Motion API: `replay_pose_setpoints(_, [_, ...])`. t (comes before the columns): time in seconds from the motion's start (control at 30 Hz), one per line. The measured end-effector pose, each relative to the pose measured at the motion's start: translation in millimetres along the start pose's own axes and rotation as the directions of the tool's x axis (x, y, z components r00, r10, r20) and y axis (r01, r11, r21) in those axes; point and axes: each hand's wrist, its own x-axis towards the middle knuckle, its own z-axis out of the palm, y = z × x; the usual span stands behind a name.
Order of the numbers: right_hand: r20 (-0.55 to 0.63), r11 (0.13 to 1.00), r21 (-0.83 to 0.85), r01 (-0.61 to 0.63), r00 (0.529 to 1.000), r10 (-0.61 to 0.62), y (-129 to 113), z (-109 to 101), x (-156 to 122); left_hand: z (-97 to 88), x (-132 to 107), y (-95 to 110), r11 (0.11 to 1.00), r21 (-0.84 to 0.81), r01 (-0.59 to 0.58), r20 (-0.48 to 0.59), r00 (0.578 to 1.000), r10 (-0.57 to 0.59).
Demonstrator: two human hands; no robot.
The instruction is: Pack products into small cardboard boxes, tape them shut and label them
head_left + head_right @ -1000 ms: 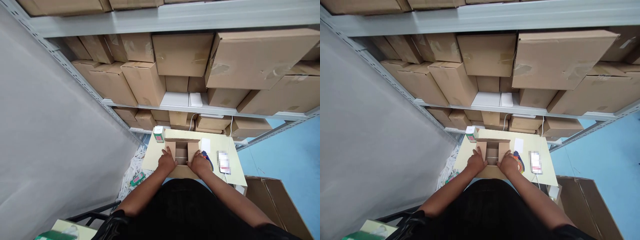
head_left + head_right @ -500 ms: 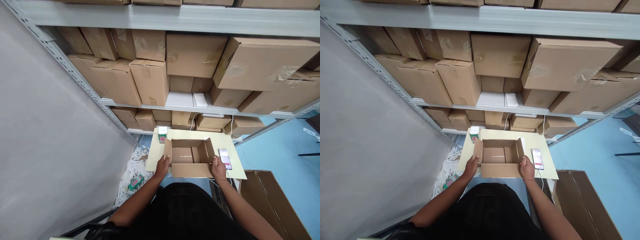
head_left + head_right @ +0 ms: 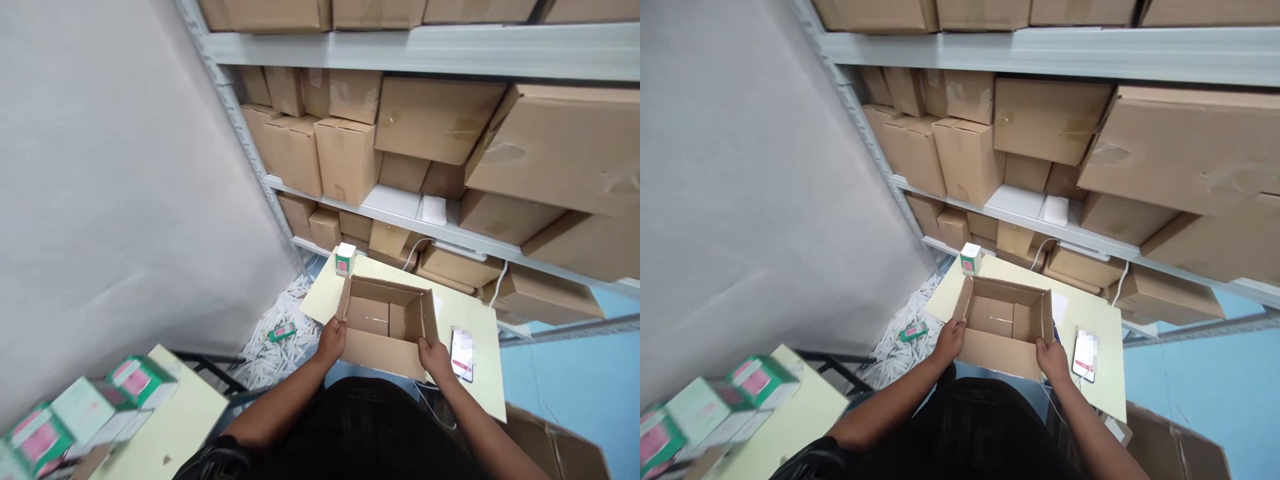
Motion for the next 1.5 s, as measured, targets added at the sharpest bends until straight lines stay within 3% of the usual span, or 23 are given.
replay_pose_setpoints(0.1, [0.099, 0.986, -0.148, 0.080, 0.993, -0.066, -2, -21, -2, -3.6, -43, 5, 0.995, -0.069, -0.078, -0.101, 0.992, 0.071])
replay_pose_setpoints(0.2, [0.156, 0.941, -0.226, 0.251, 0.963, -0.219, -23, -34, -5, -19.1, -82, 7, 0.991, -0.105, -0.080, -0.224, 0.973, 0.054])
replay_pose_setpoints(0.33, [0.230, 0.833, -0.302, 0.463, 0.884, -0.408, -64, -29, -15, -48.6, -132, -2, 0.987, -0.163, -0.008, -0.400, 0.915, -0.059])
replay_pose_setpoints(0.4, [0.278, 0.771, -0.329, 0.545, 0.836, -0.473, -83, -19, -23, -64.6, -160, -10, 0.981, -0.187, -0.045, -0.445, 0.895, -0.043])
replay_pose_setpoints(0.5, [0.355, 0.662, -0.339, 0.668, 0.743, -0.568, -112, 2, -43, -87.8, -209, -25, 0.981, -0.164, -0.102, -0.512, 0.859, 0.003])
replay_pose_setpoints(0.67, [0.444, 0.485, -0.317, 0.815, 0.580, -0.683, -160, 53, -104, -124.4, -301, -61, 0.986, -0.164, -0.025, -0.656, 0.750, -0.090])
replay_pose_setpoints(0.8, [0.498, 0.404, -0.273, 0.873, 0.488, -0.717, -198, 101, -171, -163.7, -382, -101, 0.974, -0.224, -0.028, -0.743, 0.652, -0.152])
replay_pose_setpoints(0.97, [0.542, 0.306, -0.247, 0.919, 0.393, -0.743, -237, 154, -253, -224.4, -485, -152, 0.954, -0.300, 0.027, -0.836, 0.475, -0.276])
replay_pose_setpoints(1.07, [0.542, 0.270, -0.239, 0.933, 0.359, -0.760, -254, 176, -294, -256.9, -533, -170, 0.952, -0.294, 0.079, -0.856, 0.421, -0.299])
replay_pose_setpoints(1.2, [0.572, 0.222, -0.229, 0.948, 0.316, -0.757, -268, 198, -330, -290.6, -569, -178, 0.959, -0.230, 0.164, -0.888, 0.367, -0.276])
replay_pose_setpoints(1.33, [0.620, 0.158, -0.217, 0.963, 0.261, -0.740, -276, 221, -345, -323.5, -580, -176, 0.962, -0.115, 0.249, -0.921, 0.336, -0.197])
replay_pose_setpoints(1.43, [0.646, 0.124, -0.205, 0.971, 0.229, -0.728, -282, 239, -350, -358.8, -577, -176, 0.938, 0.001, 0.345, -0.923, 0.362, -0.133])
replay_pose_setpoints(1.5, [0.672, 0.121, -0.188, 0.975, 0.218, -0.708, -287, 249, -352, -388.6, -570, -180, 0.880, 0.052, 0.471, -0.889, 0.423, -0.174])
